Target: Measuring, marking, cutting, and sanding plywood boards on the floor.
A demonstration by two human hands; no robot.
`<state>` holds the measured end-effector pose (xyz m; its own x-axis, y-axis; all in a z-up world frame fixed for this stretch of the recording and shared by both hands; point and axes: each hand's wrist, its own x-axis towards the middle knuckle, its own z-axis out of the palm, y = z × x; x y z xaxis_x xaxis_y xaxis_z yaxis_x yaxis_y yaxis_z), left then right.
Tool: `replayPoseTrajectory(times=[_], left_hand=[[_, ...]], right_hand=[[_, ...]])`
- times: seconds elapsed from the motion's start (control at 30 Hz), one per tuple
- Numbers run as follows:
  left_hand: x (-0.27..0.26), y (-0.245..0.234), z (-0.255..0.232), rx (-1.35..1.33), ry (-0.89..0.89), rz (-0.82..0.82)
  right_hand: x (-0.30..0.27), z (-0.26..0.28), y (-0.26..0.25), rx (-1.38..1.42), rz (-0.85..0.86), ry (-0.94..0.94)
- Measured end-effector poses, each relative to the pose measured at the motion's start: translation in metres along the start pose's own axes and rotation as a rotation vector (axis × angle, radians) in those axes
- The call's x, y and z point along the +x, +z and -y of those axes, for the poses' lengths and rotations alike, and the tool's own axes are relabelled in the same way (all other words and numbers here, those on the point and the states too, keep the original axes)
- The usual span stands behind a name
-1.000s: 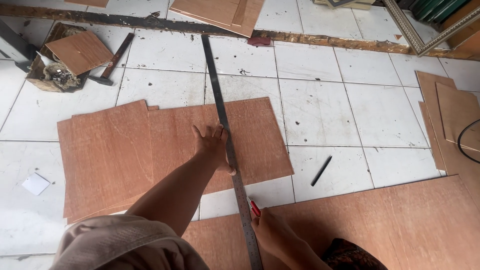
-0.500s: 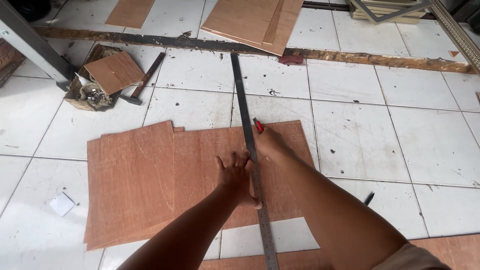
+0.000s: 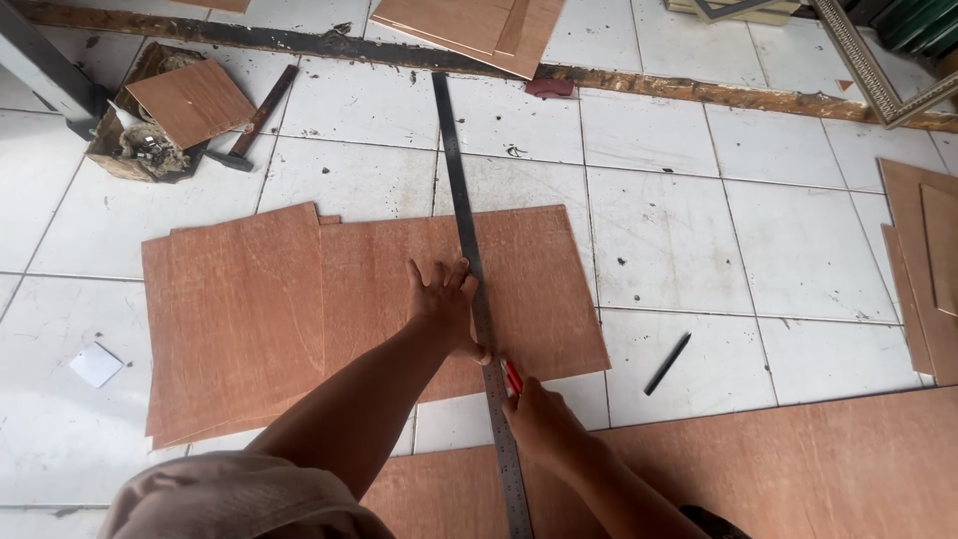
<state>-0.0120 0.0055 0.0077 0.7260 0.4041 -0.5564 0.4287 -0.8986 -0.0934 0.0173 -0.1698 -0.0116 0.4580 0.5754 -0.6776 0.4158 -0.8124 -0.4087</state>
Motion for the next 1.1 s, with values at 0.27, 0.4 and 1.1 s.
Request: replayPoseTrajectory(times=[0.27, 0.4, 1.1], left_hand=[[0.015, 0.022, -0.003, 0.058, -0.003, -0.08], [0.006, 0.009, -0.007, 0.045, -0.049, 0.001], [0.0, 0.005, -0.01, 0.029, -0.044, 0.011]], right_hand=[[-0.053, -0.027, -0.02, 0.012, 0.053, 0.089], [0.009, -0.064, -0.056, 0.216, -0.376, 0.123], [-0.009, -0.028, -0.113, 0.381, -0.631, 0.149]])
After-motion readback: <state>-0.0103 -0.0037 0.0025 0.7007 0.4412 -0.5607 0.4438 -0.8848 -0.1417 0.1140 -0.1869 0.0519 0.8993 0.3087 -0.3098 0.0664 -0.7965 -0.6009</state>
